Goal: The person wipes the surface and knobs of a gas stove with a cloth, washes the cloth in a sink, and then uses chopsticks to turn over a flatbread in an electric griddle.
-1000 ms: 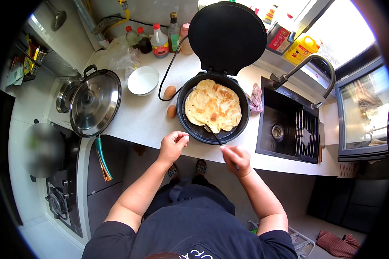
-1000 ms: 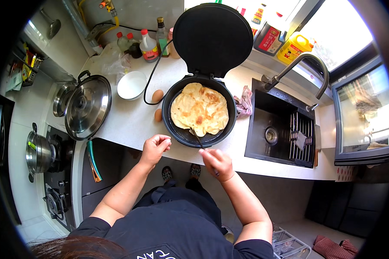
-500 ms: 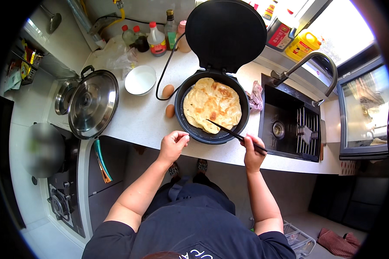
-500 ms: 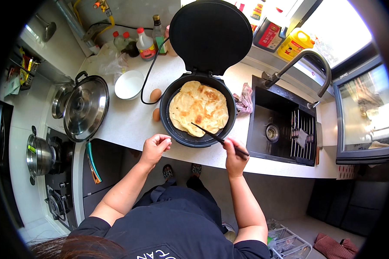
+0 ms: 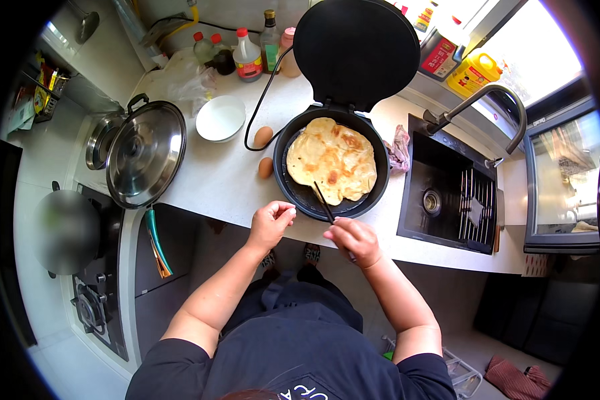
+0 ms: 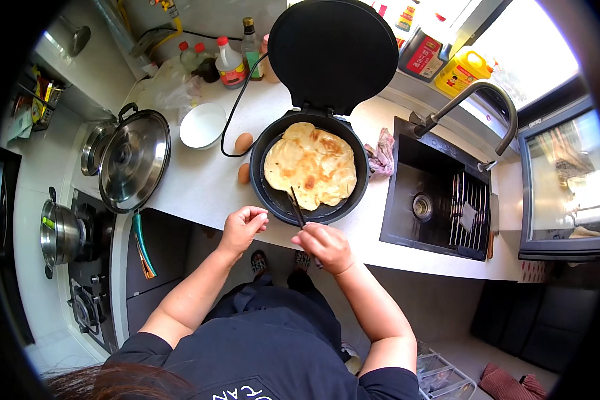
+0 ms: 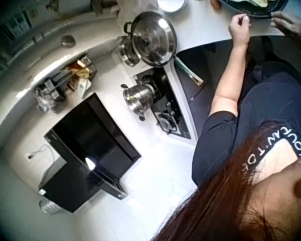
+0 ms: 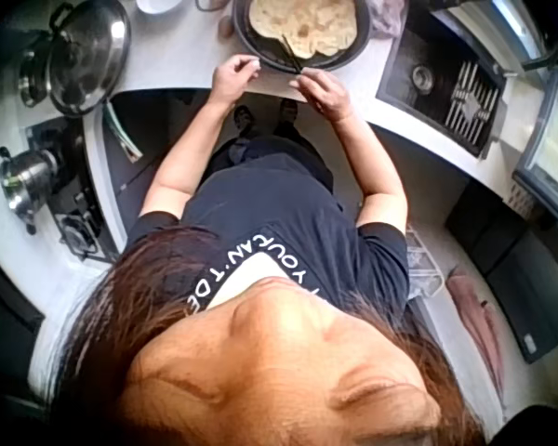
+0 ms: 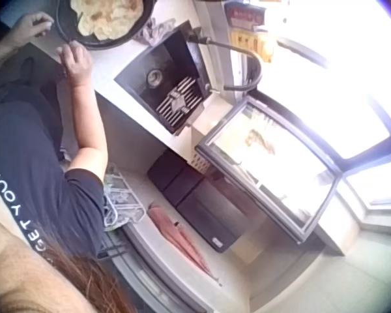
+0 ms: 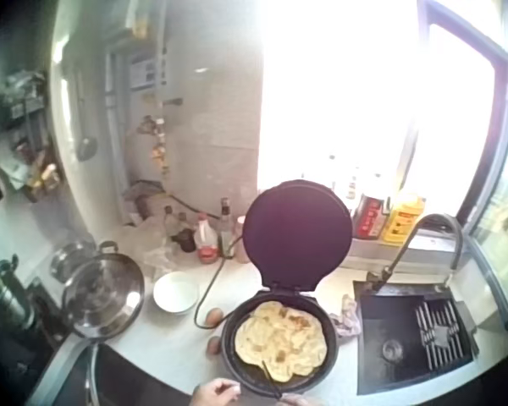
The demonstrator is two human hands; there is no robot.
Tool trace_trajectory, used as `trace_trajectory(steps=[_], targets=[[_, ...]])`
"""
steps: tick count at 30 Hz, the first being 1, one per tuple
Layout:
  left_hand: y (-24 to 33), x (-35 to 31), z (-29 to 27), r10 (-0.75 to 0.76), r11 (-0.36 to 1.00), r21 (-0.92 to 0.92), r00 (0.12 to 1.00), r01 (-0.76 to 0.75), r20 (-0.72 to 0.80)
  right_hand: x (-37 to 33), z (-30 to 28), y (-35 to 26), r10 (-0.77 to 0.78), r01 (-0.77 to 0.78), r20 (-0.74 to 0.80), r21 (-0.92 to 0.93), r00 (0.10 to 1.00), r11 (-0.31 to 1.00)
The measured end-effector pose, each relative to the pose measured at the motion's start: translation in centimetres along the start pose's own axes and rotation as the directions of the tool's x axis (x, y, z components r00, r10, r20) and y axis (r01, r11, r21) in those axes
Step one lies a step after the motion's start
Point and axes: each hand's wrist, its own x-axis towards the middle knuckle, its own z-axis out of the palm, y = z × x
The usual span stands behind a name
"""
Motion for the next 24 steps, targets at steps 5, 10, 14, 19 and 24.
trace_trajectory(steps=[5,10,14,19,24], targets=[[-1.0,-0.3,-0.8,-0.021,1.0,0.002,1.0,0.021,-0.015,0.0,0.6,1.7,0.449,-0.379,-0.303,0.263,0.841,0.887],[-1.1,-0.6,-0.8,-0.014,0.999,-0.029,1.0,0.013,-0.006,-1.8,2.4,3.0,0.94,-0.528,-0.263,0.778,0.219,0.341],[-1.3,-0.7,-0.9,-0.023,1.0,-0.018,1.0,0.022,-0.006,-2.6,2.9,3.7,0.978,-0.517,-0.203,0.833,0.043,0.196],[-1.2,-0.7,-0.5,-0.038,0.999,-0.018,0.999,0.038,0.01,-2.1,2.9,4.3,0.982,-0.457,-0.151,0.886,-0.118,0.081],[-1.3,-0.8,-0.2,-0.019,0.999,-0.04,1.0,0.019,-0.013,-2.2,2.8,4.5,0.968,-0.406,-0.076,0.913,-0.238,-0.028]])
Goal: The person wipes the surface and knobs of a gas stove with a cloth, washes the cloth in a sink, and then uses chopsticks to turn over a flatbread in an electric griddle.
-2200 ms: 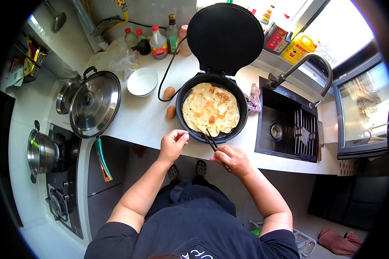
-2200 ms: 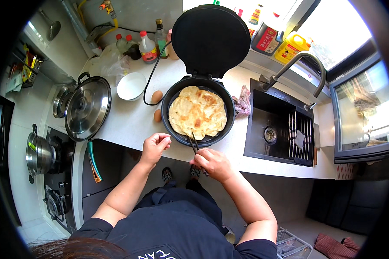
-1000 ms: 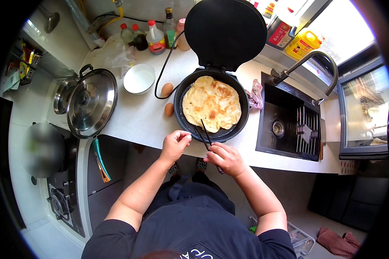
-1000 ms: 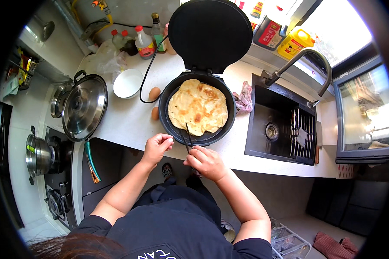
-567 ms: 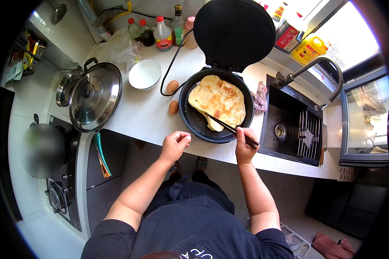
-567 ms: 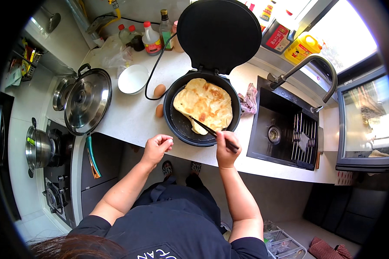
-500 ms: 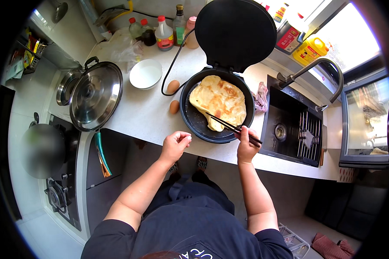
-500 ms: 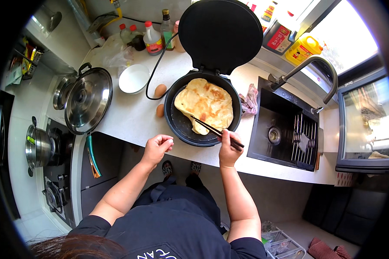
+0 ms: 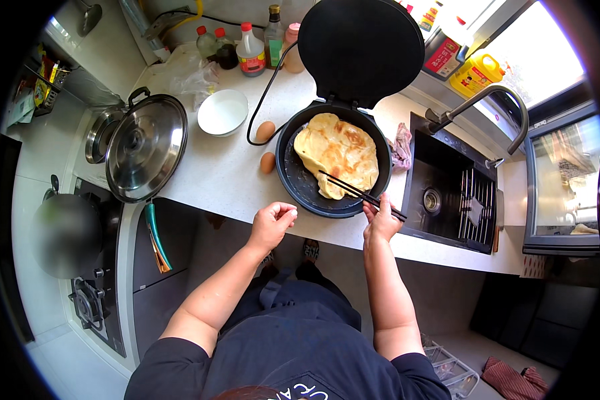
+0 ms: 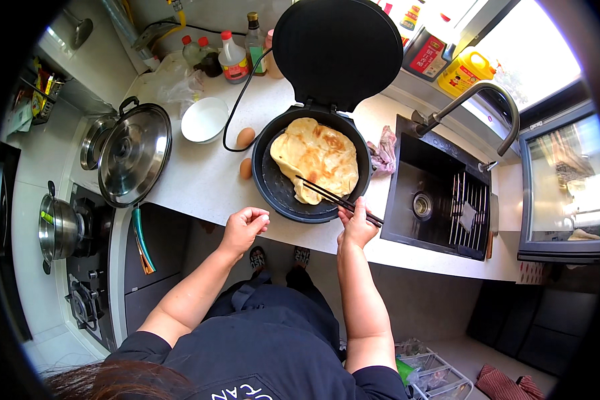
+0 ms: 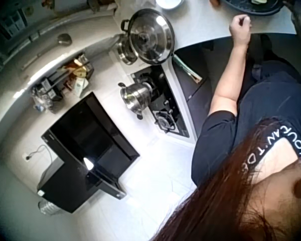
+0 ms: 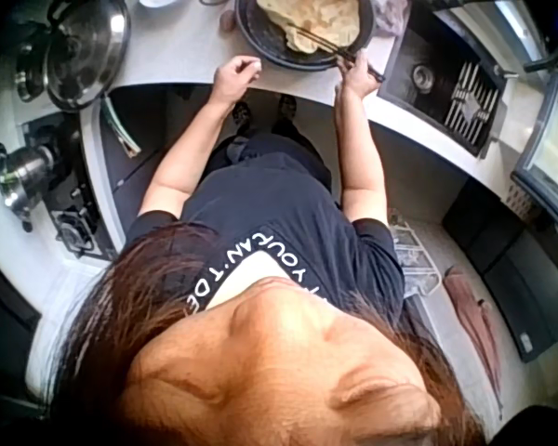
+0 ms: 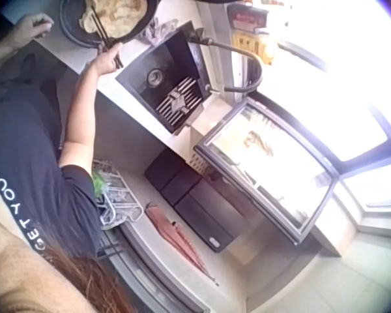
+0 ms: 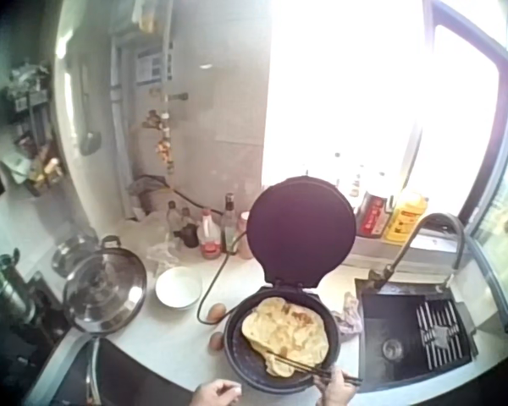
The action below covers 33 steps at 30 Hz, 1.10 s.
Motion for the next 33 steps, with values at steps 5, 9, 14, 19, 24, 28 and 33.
trace_trajectory(steps=[5,9,14,19,24,28,33], targets=[[-0.3,0.0,-0.2,-0.02,1.0,0.014,0.999,0.02,0.037,0.1,-0.2,0.4,0.064,-0.062,-0.064,0.042,0.996,0.997],[-0.4,0.1,-0.2,-0.009,1.0,0.006,0.999,0.008,0.037,0.2,-0.6,0.9,0.156,-0.147,-0.128,0.079,0.98,0.986],[-0.2,0.2,0.0,-0.004,1.0,0.006,1.0,0.004,0.031,1.2,-1.3,1.4,0.285,-0.264,-0.178,0.132,0.942,0.955],[0.0,0.6,0.7,0.032,0.998,-0.047,0.999,-0.031,0.023,1.7,-1.9,1.2,0.349,-0.32,-0.179,0.171,0.92,0.932],[1.2,1.3,2.1,0.005,0.995,-0.1,0.999,-0.002,0.035,2.4,-2.7,1.8,0.403,-0.365,-0.185,0.209,0.897,0.907],[1.8,1.9,2.7,0.009,0.994,-0.112,0.999,-0.004,0.043,2.1,-2.6,1.6,0.428,-0.387,-0.182,0.225,0.885,0.894],[2.2,2.1,3.0,0.015,0.994,-0.106,0.999,-0.01,0.045,2.5,-2.7,1.8,0.449,-0.401,-0.179,0.249,0.875,0.882]])
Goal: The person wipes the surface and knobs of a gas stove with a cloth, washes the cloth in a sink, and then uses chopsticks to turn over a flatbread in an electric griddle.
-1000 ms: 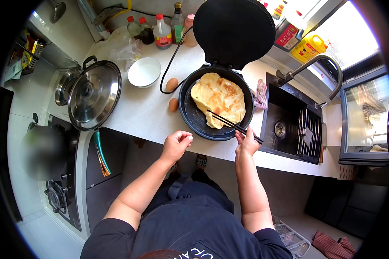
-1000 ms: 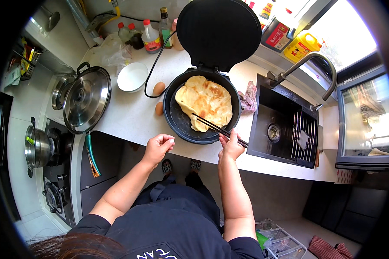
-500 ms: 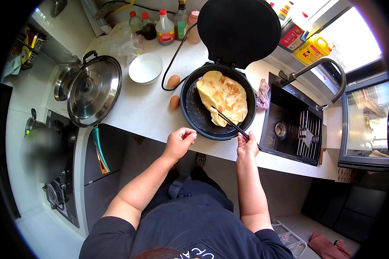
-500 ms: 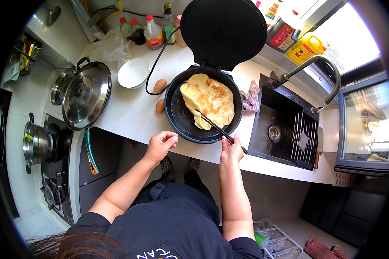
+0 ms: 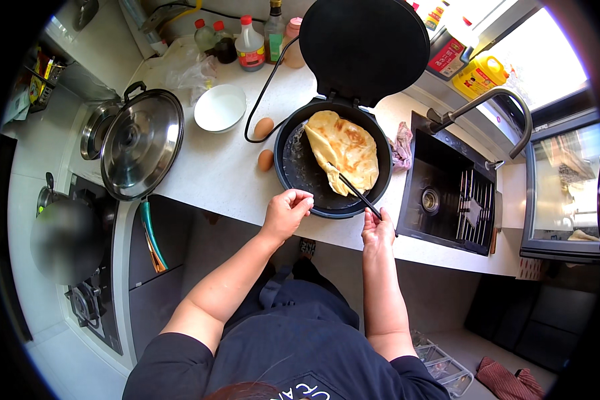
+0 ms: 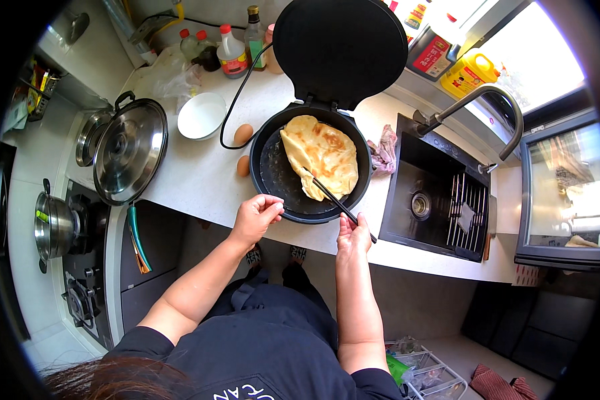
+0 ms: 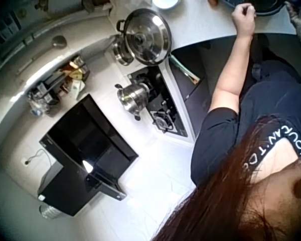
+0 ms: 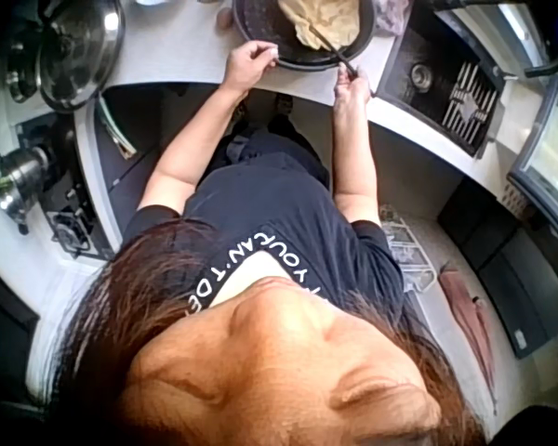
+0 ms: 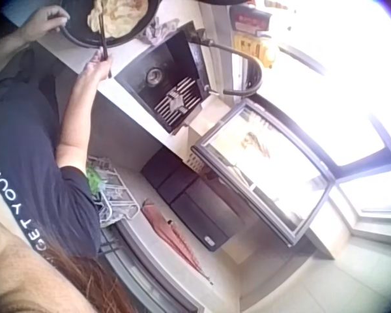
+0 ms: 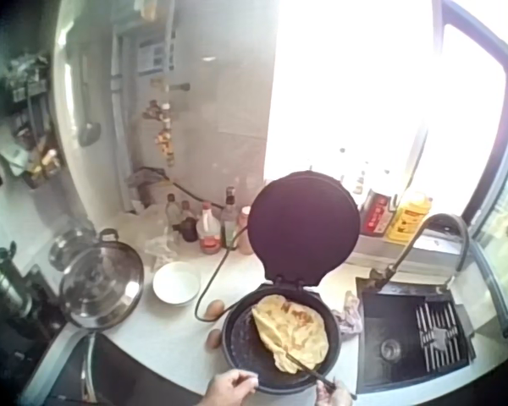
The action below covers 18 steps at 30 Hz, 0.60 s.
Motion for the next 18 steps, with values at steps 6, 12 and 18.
trace_trajectory(steps=[6,12,18], targets=[[-0.4,0.1,-0.4,-0.01,0.999,0.045,0.999,0.009,0.031,0.1,0.0,0.1,0.013,-0.013,-0.013,0.021,1.0,1.0],[-0.5,0.0,-0.6,-0.014,0.999,0.05,1.0,0.013,0.027,-1.3,0.7,0.7,-0.084,0.084,0.008,0.0,0.996,0.997],[-0.5,-0.2,-0.8,-0.005,0.998,0.065,1.0,0.003,0.02,-1.7,1.6,-0.2,-0.168,0.168,0.021,0.009,0.986,0.986]])
